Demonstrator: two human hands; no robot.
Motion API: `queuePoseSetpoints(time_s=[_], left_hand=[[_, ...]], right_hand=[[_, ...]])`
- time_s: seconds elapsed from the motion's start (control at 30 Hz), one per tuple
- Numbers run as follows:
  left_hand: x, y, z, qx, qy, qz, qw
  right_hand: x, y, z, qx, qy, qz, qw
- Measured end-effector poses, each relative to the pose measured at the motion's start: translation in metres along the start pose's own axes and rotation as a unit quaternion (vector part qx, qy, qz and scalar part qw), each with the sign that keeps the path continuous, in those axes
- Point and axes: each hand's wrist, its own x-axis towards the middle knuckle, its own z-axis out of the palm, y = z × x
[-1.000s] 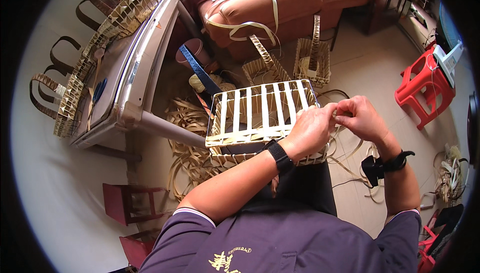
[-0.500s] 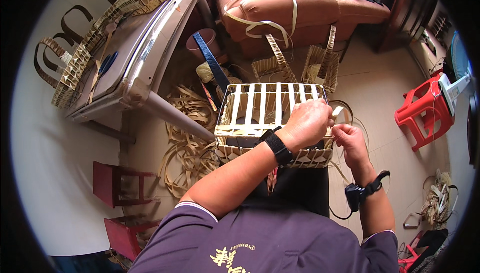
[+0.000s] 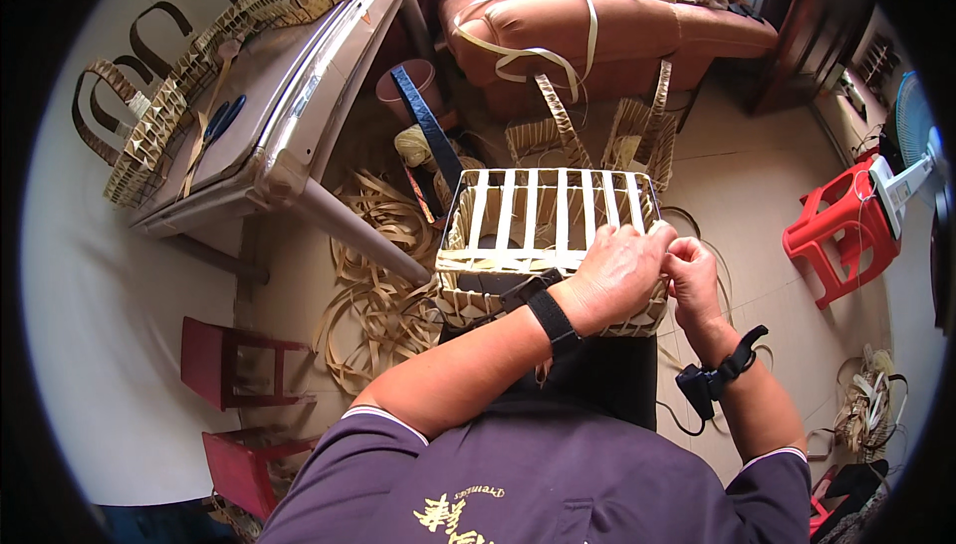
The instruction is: The person weaves a basket by hand using thin strips of material, threading them through the frame and securing a handle.
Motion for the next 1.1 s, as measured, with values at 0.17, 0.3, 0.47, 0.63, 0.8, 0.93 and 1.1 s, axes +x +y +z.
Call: queuePoseSetpoints(time_s=[0.17, 0.3, 0.47, 0.63, 0.8, 0.93, 1.1], left_hand=[[-0.004, -0.003, 0.010, -0.009, 0.071, 0.018, 0.997], [-0.005, -0.008, 0.008, 0.014, 0.049, 0.041, 0.998], [-0.002, -0.008, 0.000, 0.026, -0.017, 0.010, 0.999], [-0.007, -0.012, 0.005, 0.048, 0.004, 0.061, 0.997], [-0.012, -0.008, -0.005, -0.013, 0.004, 0.052, 0.999], [-0.014, 0.000, -0.011, -0.062, 0.005, 0.038, 0.997], [-0.017, 0.007, -0.018, 0.061, 0.091, 0.022, 0.994]], right_hand=[[-0.004, -0.007, 0.009, -0.007, 0.016, -0.013, 1.000], [-0.001, 0.003, 0.013, 0.000, 0.031, -0.061, 0.998], [-0.012, -0.007, 0.018, 0.037, 0.009, -0.031, 0.999], [-0.023, -0.002, -0.006, 0.092, -0.108, -0.012, 0.990], [-0.020, -0.002, 0.001, 0.020, -0.124, -0.059, 0.990], [-0.018, -0.005, 0.005, 0.021, -0.128, -0.108, 0.986], [-0.011, -0.016, -0.002, 0.001, -0.172, -0.130, 0.976]])
